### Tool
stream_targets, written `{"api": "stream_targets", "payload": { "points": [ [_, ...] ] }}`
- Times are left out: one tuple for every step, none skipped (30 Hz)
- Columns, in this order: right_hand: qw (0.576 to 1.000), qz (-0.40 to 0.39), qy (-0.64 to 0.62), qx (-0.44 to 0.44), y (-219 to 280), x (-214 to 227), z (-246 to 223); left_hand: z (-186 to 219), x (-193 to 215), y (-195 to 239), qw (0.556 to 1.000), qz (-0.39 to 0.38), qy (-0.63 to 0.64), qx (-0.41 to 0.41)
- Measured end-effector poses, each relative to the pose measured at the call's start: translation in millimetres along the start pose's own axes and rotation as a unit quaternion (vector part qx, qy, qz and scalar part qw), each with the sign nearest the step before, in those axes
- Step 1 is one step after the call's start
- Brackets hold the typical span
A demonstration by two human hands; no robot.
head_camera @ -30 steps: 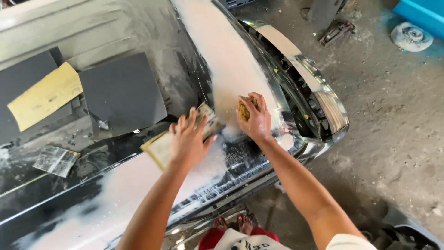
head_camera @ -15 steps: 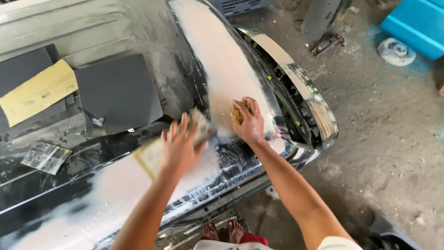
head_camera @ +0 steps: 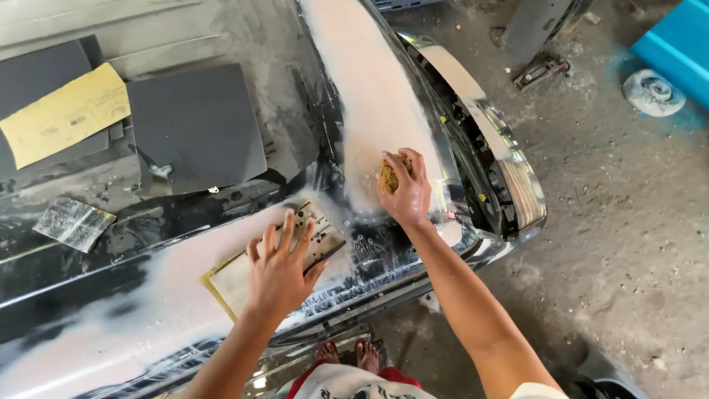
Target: The person sands a white primer patch on a black car hood using a sanding block and a sponge. They work on the hood surface, moving the tools back and forth to smooth the area.
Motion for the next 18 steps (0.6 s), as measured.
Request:
{"api": "stream_targets", "payload": {
  "points": [
    [1.000, -0.007, -0.002, -0.001, -0.6, 0.1, -0.6, -0.3, -2.5, -9.3, 1.000, 0.002, 0.003, 0.000],
    [1.000, -0.014, -0.003, -0.001, 0.1, 0.9, -2.0, -0.3, -5.0, -16.9, 1.000, 0.004, 0.005, 0.001],
    [1.000, -0.012, -0.005, -0.001, -0.2, 2.0, -1.6, -0.7, -6.4, -40.6, 1.000, 0.005, 0.004, 0.001],
    [1.000, -0.009, 0.002, -0.002, 0.3, 4.0, -1.3, -2.2, -8.1, -63.5, 1.000, 0.003, 0.010, 0.010],
    [1.000, -0.008, 0.010, -0.006, 3.4, 7.9, 0.2, -1.5, -10.5, -85.7, 1.000, -0.002, 0.016, 0.016],
    [1.000, -0.007, 0.010, -0.009, 7.2, 8.3, -4.2, -0.6, 0.0, -68.0, 1.000, -0.003, 0.014, 0.014],
    [1.000, -0.012, -0.001, -0.005, 5.2, 8.3, -4.8, 2.3, 4.1, -56.1, 0.999, -0.036, 0.032, 0.011],
    [1.000, -0.018, -0.012, -0.002, 1.8, 7.4, -4.5, 5.1, 7.9, -45.5, 0.996, -0.069, 0.050, 0.007],
    [1.000, -0.018, -0.013, -0.003, 1.6, 5.6, -3.4, 5.1, -1.8, -20.6, 0.996, -0.070, 0.049, 0.007],
    [1.000, -0.011, -0.008, -0.002, 0.8, 4.6, -2.2, 5.3, -2.9, 3.8, 1.000, -0.023, 0.008, 0.008],
    [1.000, -0.003, -0.002, -0.004, 2.0, 3.1, -1.1, 5.2, -4.9, 29.2, 0.999, 0.022, -0.034, 0.005],
    [1.000, -0.002, -0.003, -0.008, 0.2, 0.8, 1.8, 1.6, -1.9, 6.5, 0.999, 0.020, -0.036, 0.003],
    [1.000, -0.008, 0.000, -0.009, 0.0, -1.0, 2.6, -1.9, -4.4, -11.4, 1.000, -0.009, 0.005, 0.007],
    [1.000, -0.014, 0.003, -0.010, 1.1, -1.8, 2.6, -4.8, -6.8, -27.1, 0.998, -0.039, 0.046, 0.012],
    [1.000, -0.008, 0.003, -0.013, -0.1, 1.7, 0.8, -2.6, -6.2, -48.9, 0.998, -0.036, 0.041, 0.008],
    [1.000, -0.005, 0.000, -0.010, -1.1, 4.7, -1.6, -0.5, -3.9, -70.4, 0.999, -0.024, 0.019, 0.010],
    [1.000, -0.013, 0.000, -0.006, 3.5, 10.2, -1.7, 6.6, -6.1, -87.2, 1.000, -0.018, 0.004, 0.016],
    [1.000, -0.015, 0.001, -0.008, 6.3, 8.0, -0.8, 8.3, -6.9, -66.4, 1.000, -0.021, 0.006, 0.014]
  ]
}}
Point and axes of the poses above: each hand's wrist, its own y-axis away from the middle knuckle, its own x-axis out of the back of the hand, z = x × y, the point moved 9 cm from there along -y, towards the middle knuckle, and after that the axes turned 8 degrees about -z, right-handed, at the moved point
